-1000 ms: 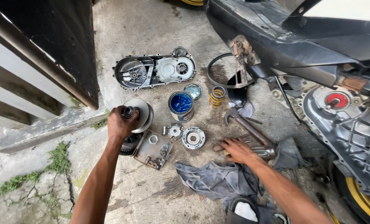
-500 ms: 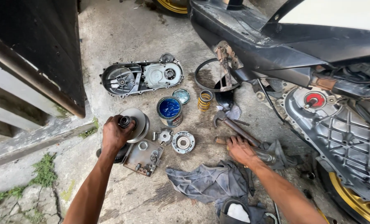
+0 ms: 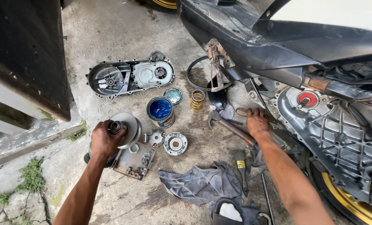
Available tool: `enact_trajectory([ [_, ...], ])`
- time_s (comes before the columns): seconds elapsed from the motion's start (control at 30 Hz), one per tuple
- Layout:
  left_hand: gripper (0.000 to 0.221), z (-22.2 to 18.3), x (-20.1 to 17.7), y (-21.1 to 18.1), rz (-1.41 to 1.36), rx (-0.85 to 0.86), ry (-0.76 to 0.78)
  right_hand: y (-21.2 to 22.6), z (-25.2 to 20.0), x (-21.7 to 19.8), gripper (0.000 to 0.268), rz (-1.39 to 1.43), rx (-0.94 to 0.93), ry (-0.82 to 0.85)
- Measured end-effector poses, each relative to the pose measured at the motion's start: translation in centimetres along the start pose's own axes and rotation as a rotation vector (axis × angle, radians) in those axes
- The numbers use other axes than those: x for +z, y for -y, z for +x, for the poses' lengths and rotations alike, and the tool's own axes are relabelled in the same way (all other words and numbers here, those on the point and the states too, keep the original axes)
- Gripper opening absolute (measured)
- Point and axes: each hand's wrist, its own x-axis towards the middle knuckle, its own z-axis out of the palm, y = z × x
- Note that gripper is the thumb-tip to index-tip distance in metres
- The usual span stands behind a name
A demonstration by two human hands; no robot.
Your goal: Assembling and greasing motorcycle CVT components including the variator and rollers
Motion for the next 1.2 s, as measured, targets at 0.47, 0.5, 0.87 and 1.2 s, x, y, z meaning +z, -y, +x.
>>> enact_trajectory([
  [0.47,0.055,-0.2,-0.5,1.1,0.003,-0.025,0.021,3.6,-4.8,-1.7,0.063,0.167,-0.087,-0.068],
  [0.5,0.055,-0.2,-0.1,1.3,-0.006,-0.020,0.019,4.9,-6.0,-3.2,0.052,0.196,-0.230,-0.199],
  [0.87,0.058,-1.2,-0.8,-3.0,-0.010,0.045,0.101,14.0,-16.9,3.7,0.074,0.278,-0.942,0.244],
  [1.2,0.060,-0.7,-0.4,-1.9,-0.059,0.026,0.081,14.1,-13.3,-17.8,0.020,1.162,-0.497,0.720],
])
